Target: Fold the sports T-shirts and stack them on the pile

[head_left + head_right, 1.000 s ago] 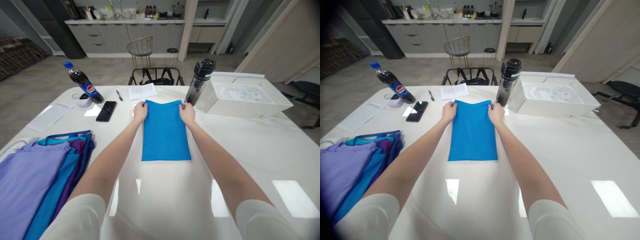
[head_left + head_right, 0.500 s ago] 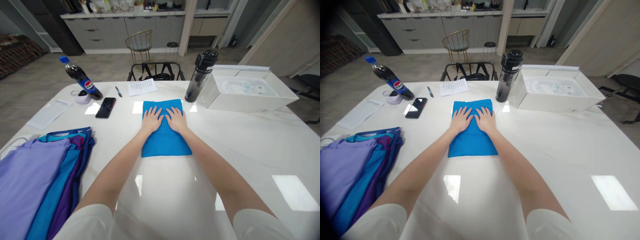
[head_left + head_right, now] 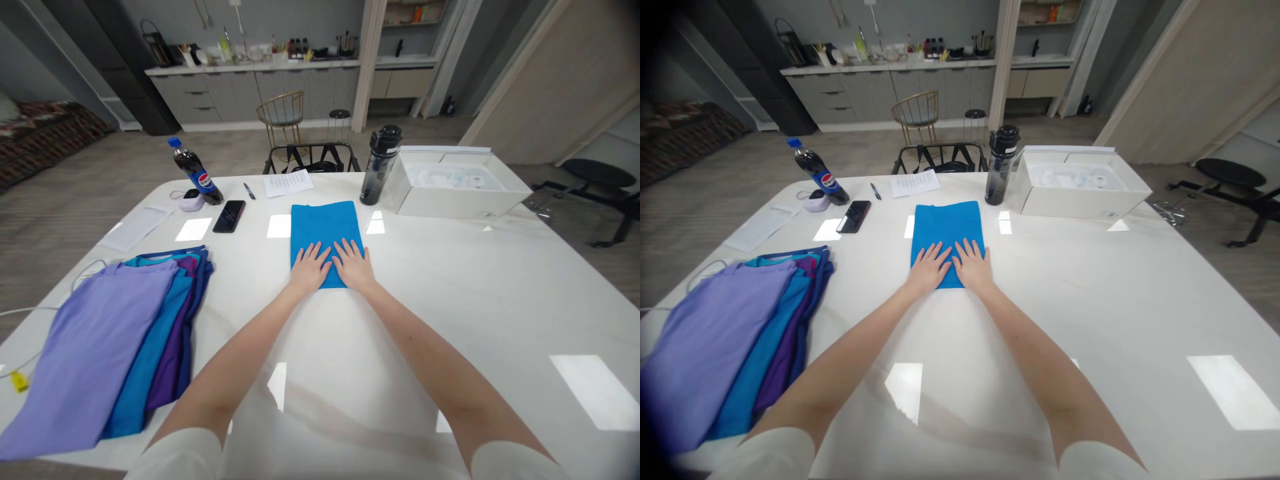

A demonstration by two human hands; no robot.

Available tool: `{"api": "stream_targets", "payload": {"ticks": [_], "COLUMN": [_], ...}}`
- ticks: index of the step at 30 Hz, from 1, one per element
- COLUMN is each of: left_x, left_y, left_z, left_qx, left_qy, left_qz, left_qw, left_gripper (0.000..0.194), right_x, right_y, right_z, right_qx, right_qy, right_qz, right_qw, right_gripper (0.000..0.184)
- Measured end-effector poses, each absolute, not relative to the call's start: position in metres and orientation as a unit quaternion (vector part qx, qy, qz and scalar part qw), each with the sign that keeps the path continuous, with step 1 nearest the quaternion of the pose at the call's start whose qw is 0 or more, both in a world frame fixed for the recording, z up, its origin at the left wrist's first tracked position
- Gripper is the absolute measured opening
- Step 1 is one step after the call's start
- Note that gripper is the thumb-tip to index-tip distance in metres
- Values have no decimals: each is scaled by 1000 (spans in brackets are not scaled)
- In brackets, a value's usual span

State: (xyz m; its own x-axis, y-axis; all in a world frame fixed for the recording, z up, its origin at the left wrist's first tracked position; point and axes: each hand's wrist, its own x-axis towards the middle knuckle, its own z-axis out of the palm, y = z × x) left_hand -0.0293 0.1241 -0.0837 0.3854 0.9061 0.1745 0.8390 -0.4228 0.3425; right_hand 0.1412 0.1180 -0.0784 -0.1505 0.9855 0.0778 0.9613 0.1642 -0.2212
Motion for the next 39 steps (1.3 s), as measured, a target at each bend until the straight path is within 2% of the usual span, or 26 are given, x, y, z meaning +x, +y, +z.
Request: {"api": "stream_targets", "payload": {"ticks": [7,13,19,23,28,34,39], "left_x": [-72,-112,-107,-113,-137,-145,-140], "left_y": [86,49,42,15,-77,-168,-153], "left_z": [-75,-73,-63,-52,-48,-43,-28], "left_qx": [856,843,835,855,891,883,860], "left_qy": [498,525,546,516,449,441,467], "left_qz": [85,109,70,50,49,123,157], "left_qw": [111,36,-20,8,55,103,135], "left_gripper": [67,39,33,30,33,30,20], "right_x": [173,204,196,199,215,218,219], "right_y": [80,36,31,4,-87,-168,-143], "right_z": [-69,-61,-45,-32,-25,-26,-27], "right_qx": [-653,-714,-743,-722,-660,-650,-682], "right_qy": [-750,-686,-659,-677,-719,-702,-673], "right_qz": [86,59,100,138,211,290,284], "right_qw": [64,124,54,-15,-45,-2,49], "right_gripper": [59,39,31,31,29,25,32]}}
